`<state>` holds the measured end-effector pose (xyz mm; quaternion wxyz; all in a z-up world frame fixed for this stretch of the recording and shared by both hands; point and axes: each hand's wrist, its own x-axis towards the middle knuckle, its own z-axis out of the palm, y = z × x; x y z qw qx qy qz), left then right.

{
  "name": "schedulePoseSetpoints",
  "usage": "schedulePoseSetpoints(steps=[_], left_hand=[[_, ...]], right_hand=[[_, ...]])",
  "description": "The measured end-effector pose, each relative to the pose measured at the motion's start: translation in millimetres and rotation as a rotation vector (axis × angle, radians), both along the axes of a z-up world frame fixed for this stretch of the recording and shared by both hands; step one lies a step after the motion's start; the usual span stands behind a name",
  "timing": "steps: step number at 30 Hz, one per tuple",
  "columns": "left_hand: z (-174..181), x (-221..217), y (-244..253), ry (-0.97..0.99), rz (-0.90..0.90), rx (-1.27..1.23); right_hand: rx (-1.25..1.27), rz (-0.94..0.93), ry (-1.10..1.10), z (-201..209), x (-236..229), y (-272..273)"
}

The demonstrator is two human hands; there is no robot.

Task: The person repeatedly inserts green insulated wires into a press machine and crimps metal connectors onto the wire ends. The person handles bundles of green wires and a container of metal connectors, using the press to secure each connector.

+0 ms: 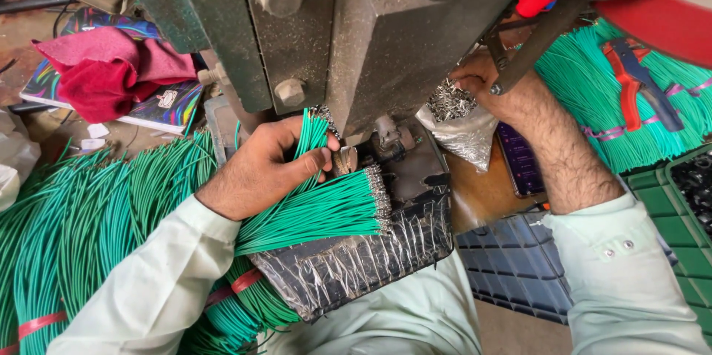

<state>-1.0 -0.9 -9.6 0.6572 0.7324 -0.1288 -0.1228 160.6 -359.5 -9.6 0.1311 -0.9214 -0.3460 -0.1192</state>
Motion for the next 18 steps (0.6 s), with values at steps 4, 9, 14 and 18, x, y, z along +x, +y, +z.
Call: schedulePoseSetpoints(steps=[4,9,14,18], left_hand=[[1,0,1,-0.029,-0.012,-0.005],[-1,2,1,-0.028,-0.010,-0.025],[-4,3,2,-0.019,-0.011,-0.026],[-4,3,1,0.017,-0.004,-0.024]], right_hand=[[0.338,-0.072,0.329,7,9,-8],[0.802,-0.181,0.815,6,-13,-3],[0.515,-0.069,1.094,1,-100,26],[0.124,0.090,0.520,11,-146,47]])
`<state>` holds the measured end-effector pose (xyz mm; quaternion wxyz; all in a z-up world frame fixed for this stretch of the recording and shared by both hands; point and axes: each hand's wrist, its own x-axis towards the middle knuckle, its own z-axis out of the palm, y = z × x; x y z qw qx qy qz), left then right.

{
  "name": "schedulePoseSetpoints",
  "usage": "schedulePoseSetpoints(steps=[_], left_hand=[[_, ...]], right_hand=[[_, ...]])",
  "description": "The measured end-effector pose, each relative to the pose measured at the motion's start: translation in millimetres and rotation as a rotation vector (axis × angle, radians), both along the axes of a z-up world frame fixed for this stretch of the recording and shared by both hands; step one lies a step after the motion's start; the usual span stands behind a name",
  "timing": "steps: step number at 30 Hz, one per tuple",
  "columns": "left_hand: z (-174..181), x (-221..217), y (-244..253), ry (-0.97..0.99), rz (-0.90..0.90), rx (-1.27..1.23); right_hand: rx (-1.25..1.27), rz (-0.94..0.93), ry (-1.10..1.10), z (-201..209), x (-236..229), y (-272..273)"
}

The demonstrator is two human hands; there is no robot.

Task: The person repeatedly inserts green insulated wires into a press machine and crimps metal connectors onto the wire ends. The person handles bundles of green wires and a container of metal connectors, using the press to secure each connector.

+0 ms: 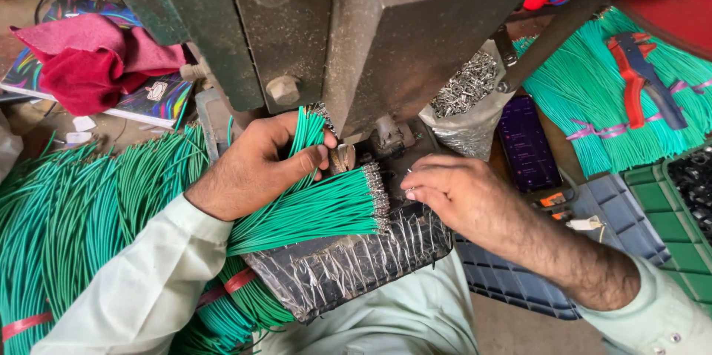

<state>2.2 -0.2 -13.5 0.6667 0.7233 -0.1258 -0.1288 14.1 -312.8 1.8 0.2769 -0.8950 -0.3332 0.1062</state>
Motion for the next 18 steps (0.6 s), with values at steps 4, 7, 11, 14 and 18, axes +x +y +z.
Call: schedulePoseSetpoints(steps=[4,7,11,14,18], left_hand=[[2,-2,-1,-0.022,0.008,-0.009],[1,0,0,-0.027,-0.002,-0.018],[0,0,1,-0.062,-0.015,-0.055],[2,0,1,-0.055,-0.014,-0.029],[3,0,2,-0.032,-0.012,-0.020]], right_hand=[[0.057,-0.010,-0.036,11,-11,13],[0.090,0.003,-0.053,8,-12,7],[0.266,-0.017,0.099,-11,-11,-11],[0.588,-0.021,0.351,-31,-4,-16],[0.775,-0.190,0.494,-46,4,-19]])
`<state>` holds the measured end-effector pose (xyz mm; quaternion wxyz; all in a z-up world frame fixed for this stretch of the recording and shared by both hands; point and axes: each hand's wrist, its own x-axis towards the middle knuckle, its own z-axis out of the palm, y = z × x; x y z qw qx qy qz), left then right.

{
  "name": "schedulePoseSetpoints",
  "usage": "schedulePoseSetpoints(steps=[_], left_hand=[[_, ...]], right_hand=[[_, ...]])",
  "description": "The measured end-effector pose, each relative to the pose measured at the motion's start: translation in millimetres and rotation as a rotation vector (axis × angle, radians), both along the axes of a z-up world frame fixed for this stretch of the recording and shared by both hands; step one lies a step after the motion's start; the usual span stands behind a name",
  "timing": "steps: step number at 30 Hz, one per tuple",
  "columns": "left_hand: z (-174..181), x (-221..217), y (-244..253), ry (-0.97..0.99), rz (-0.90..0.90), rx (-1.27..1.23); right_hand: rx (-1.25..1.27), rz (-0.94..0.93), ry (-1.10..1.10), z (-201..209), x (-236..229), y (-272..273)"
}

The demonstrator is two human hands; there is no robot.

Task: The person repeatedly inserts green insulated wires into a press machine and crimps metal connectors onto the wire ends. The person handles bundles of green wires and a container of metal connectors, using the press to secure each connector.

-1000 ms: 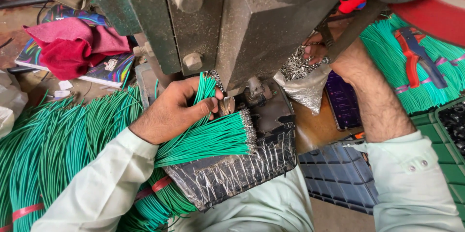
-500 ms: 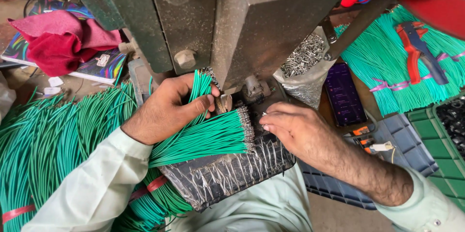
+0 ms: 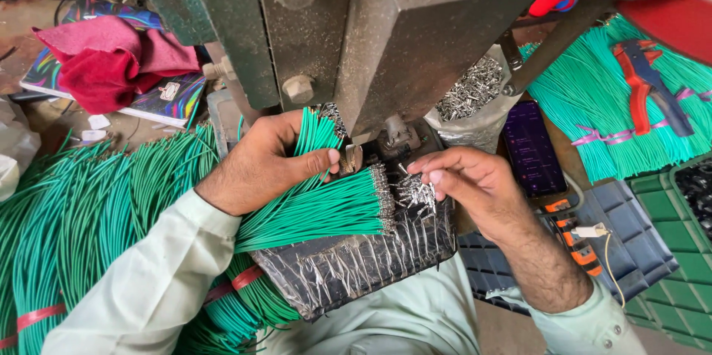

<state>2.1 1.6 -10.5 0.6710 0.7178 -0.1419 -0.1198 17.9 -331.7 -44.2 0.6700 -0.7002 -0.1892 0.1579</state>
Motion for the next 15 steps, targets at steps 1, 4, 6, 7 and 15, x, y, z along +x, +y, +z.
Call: schedulePoseSetpoints(steps=[1,4,6,7,15], left_hand=[[0,-1,1,-0.015,-0.009,-0.004],[0,-1,2,-0.044,-0.023,-0.019],[-1,-1,2,-0.033,-0.015,-0.024],[-1,-1,2,-0.032,-0.008,-0.012],[4,-3,4,-0.077,-0.018,0.001]], right_hand=[[0.054,-0.021,0.045,-1,2,2],[0.088,-0.078,0.080,2,9,9],[-0.052,-0.112,-0.024,5,16,18],[-0.039,-0.106,-0.063,5,18,24],[0.118,-0.055,-0.269,4,26,58]])
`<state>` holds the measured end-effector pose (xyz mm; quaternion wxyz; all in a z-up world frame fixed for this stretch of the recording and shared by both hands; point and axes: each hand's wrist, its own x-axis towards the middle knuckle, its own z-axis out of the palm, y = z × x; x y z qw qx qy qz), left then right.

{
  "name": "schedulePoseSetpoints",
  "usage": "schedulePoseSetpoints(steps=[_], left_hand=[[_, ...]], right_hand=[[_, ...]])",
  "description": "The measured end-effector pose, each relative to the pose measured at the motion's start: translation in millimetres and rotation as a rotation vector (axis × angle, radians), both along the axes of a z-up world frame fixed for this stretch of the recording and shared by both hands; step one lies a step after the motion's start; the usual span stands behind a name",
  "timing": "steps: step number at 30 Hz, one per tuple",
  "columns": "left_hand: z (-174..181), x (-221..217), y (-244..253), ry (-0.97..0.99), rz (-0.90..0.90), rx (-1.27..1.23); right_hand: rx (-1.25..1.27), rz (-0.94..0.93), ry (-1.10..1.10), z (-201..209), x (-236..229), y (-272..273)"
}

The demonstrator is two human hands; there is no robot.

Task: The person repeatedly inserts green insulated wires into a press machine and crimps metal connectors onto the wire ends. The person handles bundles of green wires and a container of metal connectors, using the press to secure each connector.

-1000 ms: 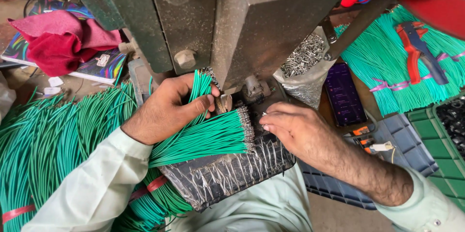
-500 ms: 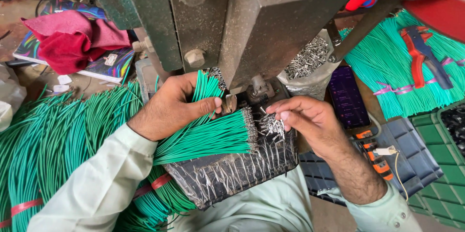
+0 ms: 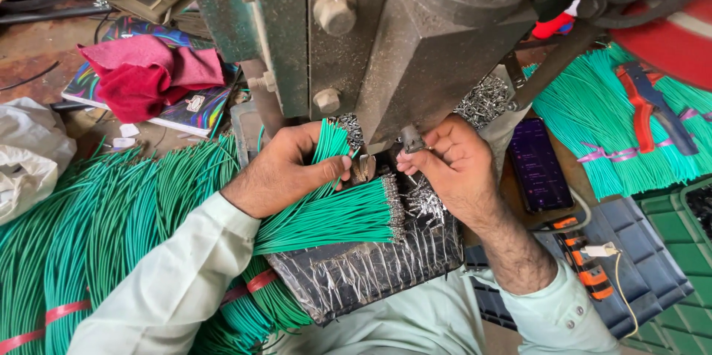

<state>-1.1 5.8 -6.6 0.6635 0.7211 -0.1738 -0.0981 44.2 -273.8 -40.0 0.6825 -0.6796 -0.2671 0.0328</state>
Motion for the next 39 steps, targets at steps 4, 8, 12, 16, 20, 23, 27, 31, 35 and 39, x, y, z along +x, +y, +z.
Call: schedulePoseSetpoints(steps=[4,8,12,16,20,23,27,31,35,39], left_hand=[[-3,0,1,-0.017,0.002,0.008],[-3,0,1,-0.008,0.010,0.020],[-1,0,-1,-0.001,0.006,0.020],[-1,1,-2,-0.024,0.030,0.066],[1,1,-3,-0.007,0.046,0.077],[2,1,-3,0.000,0.048,0.059],[3,0,-4,0.026,0.056,0.079],[1,1,-5,0.042,0.065,0.080],[2,1,-5,0.046,0.062,0.047],[0,0,-5,0.029,-0.022,-0.045]], right_hand=[[-0.057,-0.024,0.011,4,-4,1],[-0.109,-0.058,-0.055,15,-8,5],[-0.073,0.043,0.093,13,-13,21],[-0.255,-0.065,-0.079,6,-14,26],[-0.151,-0.052,-0.010,0,-8,26],[-0.226,-0.080,-0.046,-2,-5,27],[-0.253,-0.078,-0.075,0,-1,25],[-0.278,-0.066,-0.082,2,0,24],[-0.280,-0.075,-0.036,6,0,24],[0.001,0.051,0.106,11,4,21]])
